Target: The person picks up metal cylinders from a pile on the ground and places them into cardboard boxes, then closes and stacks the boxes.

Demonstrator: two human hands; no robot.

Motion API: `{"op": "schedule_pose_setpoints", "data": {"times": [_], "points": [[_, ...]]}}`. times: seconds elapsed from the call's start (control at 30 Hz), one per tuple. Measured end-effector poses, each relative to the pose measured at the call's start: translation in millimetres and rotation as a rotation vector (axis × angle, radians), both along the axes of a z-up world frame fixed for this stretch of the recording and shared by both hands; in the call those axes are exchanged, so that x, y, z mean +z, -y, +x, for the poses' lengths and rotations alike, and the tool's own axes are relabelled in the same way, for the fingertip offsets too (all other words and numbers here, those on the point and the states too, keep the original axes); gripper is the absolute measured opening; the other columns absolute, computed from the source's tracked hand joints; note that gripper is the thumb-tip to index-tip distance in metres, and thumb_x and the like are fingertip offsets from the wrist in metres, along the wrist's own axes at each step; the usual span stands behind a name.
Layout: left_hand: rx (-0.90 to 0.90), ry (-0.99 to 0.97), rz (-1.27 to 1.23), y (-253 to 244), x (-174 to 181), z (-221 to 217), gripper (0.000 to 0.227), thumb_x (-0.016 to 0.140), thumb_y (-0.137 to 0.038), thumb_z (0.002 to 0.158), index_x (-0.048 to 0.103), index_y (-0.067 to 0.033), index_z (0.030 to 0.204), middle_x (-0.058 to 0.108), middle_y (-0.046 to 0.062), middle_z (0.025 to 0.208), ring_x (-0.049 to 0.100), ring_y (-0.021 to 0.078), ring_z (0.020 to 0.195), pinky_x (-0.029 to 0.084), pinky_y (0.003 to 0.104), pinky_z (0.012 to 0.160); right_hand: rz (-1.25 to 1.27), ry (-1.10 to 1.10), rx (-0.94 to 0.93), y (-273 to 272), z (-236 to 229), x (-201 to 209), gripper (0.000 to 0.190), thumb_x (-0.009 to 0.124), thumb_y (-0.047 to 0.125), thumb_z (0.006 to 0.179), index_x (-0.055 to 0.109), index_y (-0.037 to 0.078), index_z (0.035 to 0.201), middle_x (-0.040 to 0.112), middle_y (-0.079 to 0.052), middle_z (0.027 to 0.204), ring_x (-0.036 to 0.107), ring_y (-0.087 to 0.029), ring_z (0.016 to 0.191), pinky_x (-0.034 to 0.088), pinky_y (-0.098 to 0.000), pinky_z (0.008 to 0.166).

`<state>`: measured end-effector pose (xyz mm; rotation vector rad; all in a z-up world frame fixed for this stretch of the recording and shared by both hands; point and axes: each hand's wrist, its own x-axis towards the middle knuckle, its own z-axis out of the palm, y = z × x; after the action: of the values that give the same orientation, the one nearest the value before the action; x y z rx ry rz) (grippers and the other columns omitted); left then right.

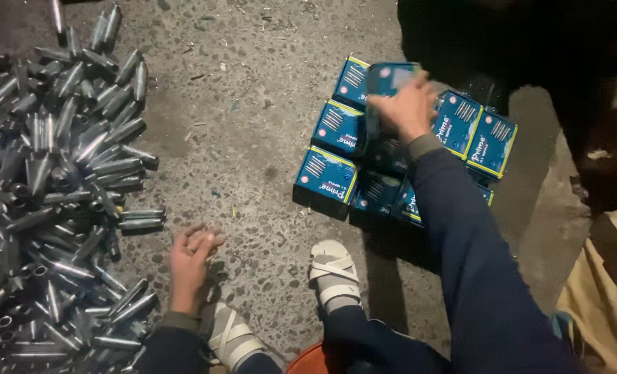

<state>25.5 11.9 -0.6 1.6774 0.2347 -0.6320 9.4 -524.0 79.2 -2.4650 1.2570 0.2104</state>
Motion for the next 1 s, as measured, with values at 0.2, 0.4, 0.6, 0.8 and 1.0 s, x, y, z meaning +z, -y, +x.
{"op": "schedule_pose_setpoints", "data": {"times": [0.2, 0.4, 0.6, 0.8, 1.0], "points": [[0.002, -0.057, -0.034, -9, 1, 0, 0.047, 0.073, -0.014, 0.100, 0.055, 0.0026, 0.140, 0.074, 0.029, 0.118, 0.075, 0.0347, 0.097, 0.060, 0.043, 0.084, -0.124, -0.051, -0.405, 48, -14, -39, 0.137, 0.085, 0.079, 0.081, 0.017, -0.013, 0.157, 0.039, -0.036, 0.146, 0.045, -0.050, 0.134, 0.051, -0.0704, 0.091], [0.047, -0.043, -0.084, -12, -7, -3, 0.048, 0.072, -0.012, 0.099, 0.053, 0.0015, 0.140, 0.075, 0.024, 0.114, 0.076, 0.0302, 0.091, 0.061, 0.035, 0.078, -0.220, -0.199, -0.482, 46, -11, -52, 0.136, 0.085, 0.081, 0.082, 0.019, -0.013, 0.155, 0.036, -0.033, 0.147, 0.042, -0.047, 0.135, 0.049, -0.0699, 0.088], [0.027, -0.049, -0.070, -9, 3, -5, 0.049, 0.069, -0.013, 0.099, 0.051, 0.0025, 0.142, 0.075, 0.025, 0.117, 0.077, 0.0309, 0.092, 0.060, 0.032, 0.076, -0.264, -0.242, -0.295, 9, -21, -33, 0.129, 0.066, 0.092, 0.086, 0.030, -0.008, 0.159, 0.036, -0.028, 0.156, 0.036, -0.043, 0.143, 0.046, -0.0608, 0.102], [0.016, -0.042, -0.060, -13, -19, -4, 0.050, 0.073, -0.014, 0.100, 0.051, 0.0044, 0.141, 0.077, 0.026, 0.112, 0.077, 0.0313, 0.090, 0.062, 0.038, 0.078, -0.224, -0.141, -0.303, 10, -22, -33, 0.129, 0.073, 0.081, 0.081, 0.028, -0.010, 0.159, 0.031, -0.031, 0.158, 0.032, -0.047, 0.144, 0.041, -0.0658, 0.106], [0.084, -0.035, -0.109, -19, -22, -1, 0.052, 0.073, -0.014, 0.099, 0.050, 0.0051, 0.141, 0.075, 0.029, 0.114, 0.076, 0.0346, 0.093, 0.062, 0.044, 0.082, -0.295, -0.167, -0.312, 10, -24, -49, 0.123, 0.083, 0.073, 0.080, 0.033, -0.008, 0.158, 0.034, -0.030, 0.160, 0.034, -0.046, 0.148, 0.042, -0.0633, 0.110]]}}
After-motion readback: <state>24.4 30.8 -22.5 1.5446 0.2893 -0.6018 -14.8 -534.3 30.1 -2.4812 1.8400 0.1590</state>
